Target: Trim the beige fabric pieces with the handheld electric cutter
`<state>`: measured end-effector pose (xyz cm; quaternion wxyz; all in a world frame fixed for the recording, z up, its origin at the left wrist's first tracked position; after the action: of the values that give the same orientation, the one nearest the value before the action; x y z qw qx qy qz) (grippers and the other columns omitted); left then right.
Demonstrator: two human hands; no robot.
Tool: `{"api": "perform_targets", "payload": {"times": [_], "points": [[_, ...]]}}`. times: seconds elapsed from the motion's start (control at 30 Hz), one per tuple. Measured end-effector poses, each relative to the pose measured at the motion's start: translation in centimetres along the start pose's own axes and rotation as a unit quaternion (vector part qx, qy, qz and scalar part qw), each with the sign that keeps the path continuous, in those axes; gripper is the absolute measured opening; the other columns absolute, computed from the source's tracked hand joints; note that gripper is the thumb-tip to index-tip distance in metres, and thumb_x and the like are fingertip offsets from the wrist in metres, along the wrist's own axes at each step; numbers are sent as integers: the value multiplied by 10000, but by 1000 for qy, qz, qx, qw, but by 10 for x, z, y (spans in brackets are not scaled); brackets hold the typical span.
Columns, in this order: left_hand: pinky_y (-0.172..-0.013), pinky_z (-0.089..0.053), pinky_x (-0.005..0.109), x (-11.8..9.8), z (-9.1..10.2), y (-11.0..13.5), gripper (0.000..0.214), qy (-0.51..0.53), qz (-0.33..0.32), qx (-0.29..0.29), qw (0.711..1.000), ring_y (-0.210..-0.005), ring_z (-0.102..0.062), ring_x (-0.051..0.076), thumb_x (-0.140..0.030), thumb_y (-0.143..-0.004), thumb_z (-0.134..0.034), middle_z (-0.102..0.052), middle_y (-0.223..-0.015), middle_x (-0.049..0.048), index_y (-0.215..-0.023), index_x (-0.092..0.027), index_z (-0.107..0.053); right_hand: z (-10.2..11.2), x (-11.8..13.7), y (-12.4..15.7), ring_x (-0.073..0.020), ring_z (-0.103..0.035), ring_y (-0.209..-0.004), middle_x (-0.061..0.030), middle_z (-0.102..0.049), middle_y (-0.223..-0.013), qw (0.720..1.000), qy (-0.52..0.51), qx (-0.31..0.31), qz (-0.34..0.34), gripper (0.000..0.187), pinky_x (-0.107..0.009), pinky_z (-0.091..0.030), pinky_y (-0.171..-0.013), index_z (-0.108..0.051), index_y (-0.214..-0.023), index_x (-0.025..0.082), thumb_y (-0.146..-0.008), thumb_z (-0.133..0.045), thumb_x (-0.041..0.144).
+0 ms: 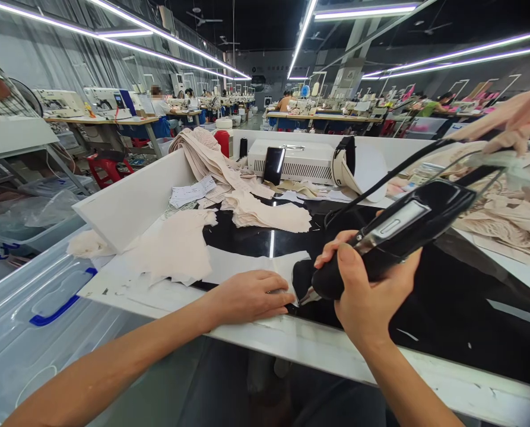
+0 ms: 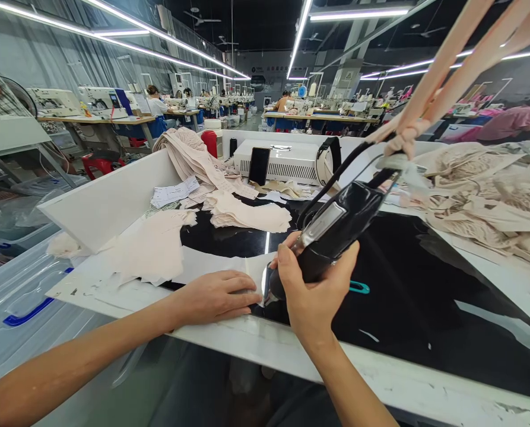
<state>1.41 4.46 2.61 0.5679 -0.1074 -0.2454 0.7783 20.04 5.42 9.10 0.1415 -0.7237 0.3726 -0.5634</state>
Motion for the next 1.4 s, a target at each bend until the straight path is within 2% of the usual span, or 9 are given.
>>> {"api": "perform_targets", "payload": {"times": [0.2, 0.43, 0.9, 1.17, 1.4], "points": [[-1129, -627, 332, -1, 0, 0, 313, 7, -1, -12, 1000, -1151, -790, 217, -339, -1270, -493, -810, -1188, 111, -1281, -154, -745, -1, 0, -1, -136, -695, -590, 69, -754, -885, 1000, -9, -5, -5, 473, -293, -638, -541, -605, -1142, 299, -898, -1002, 380], [-1120, -633, 336, -1, 1, 0, 305, 12, 7, -10, 1000, -1162, -791, 217, -332, -1270, -497, -811, -1200, 111, -1287, -158, -747, 0, -2, -8, -136, -690, -626, 80, -733, -898, 1000, -10, -21, -16, 508, -298, -630, -561, -578, -1113, 307, -882, -1007, 450], [-1117, -632, 336, -1, 1, 0, 302, 25, 4, -27, 999, -1146, -791, 227, -330, -1263, -513, -808, -1186, 105, -1286, -146, -750, -2, -4, -6, -167, -682, -594, 74, -727, -874, 1000, 5, -22, -9, 487, -325, -613, -537, -577, -1111, 327, -868, -989, 422], [-1169, -628, 367, 0, -4, 3, 251, 37, 17, 13, 999, -1224, -790, 243, -305, -1225, -611, -802, -1252, 128, -1374, -151, -742, -5, -2, -2, -135, -697, -611, 82, -753, -891, 1000, 7, -8, -1, 440, -298, -635, -573, -569, -1113, 302, -929, -957, 399], [-1176, -623, 334, -1, 0, 3, 301, 50, 21, -15, 998, -1219, -804, 223, -321, -1258, -534, -831, -1208, 113, -1343, -134, -753, -6, 1, -2, -132, -688, -601, 79, -751, -878, 1000, 7, -6, -3, 446, -288, -625, -557, -573, -1109, 297, -923, -969, 385]]}}
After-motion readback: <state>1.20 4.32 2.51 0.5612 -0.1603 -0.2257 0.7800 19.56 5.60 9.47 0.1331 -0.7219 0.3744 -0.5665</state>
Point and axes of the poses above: each hand's wrist, its own y-axis away from the middle knuckle, its own z-axis out of the back of the hand, x = y × z, the point moved 5 cm from there along -y, towards the middle knuckle
